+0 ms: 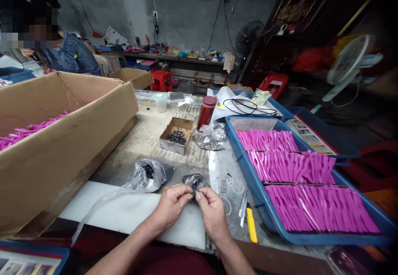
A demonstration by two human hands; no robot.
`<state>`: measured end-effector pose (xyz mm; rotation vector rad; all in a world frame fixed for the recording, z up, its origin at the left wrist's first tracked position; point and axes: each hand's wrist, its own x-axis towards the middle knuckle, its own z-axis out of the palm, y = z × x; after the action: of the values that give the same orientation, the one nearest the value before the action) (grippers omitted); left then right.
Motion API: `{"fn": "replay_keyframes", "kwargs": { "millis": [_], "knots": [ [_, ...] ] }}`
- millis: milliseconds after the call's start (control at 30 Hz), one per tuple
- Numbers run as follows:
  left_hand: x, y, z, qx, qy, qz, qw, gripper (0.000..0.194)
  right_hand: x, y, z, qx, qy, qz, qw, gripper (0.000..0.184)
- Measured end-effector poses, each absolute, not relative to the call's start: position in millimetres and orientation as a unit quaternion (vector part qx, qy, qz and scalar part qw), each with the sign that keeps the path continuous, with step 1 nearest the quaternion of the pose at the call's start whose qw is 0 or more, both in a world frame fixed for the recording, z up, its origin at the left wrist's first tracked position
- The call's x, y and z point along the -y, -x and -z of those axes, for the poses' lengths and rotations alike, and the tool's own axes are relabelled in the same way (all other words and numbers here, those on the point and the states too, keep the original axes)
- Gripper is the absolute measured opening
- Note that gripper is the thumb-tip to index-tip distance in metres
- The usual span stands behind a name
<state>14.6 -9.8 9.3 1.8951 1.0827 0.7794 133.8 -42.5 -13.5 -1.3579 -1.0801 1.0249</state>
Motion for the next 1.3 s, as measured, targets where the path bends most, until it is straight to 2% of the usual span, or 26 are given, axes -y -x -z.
{"fn": "replay_keyframes", "kwargs": {
  "millis": [1000, 1167, 1300],
  "knots": [
    [2, -14, -9, -0.44, -0.759, -0.286, 0.386, 0.014, 39, -137, 17, 0.531, 0.595, -0.362, 0.482, 0.017],
    [-16, -7, -20, -0.464, -0.712, -0.295, 0.438, 0.013, 34, -148, 13, 0.588, 0.592, -0.306, 0.458, 0.016],
    [-59, 3, -31, -0.516, -0.656, -0.343, 0.431, 0.014, 27, -157, 11, 0.673, 0.598, -0.206, 0.383, 0.018]
  ]
}}
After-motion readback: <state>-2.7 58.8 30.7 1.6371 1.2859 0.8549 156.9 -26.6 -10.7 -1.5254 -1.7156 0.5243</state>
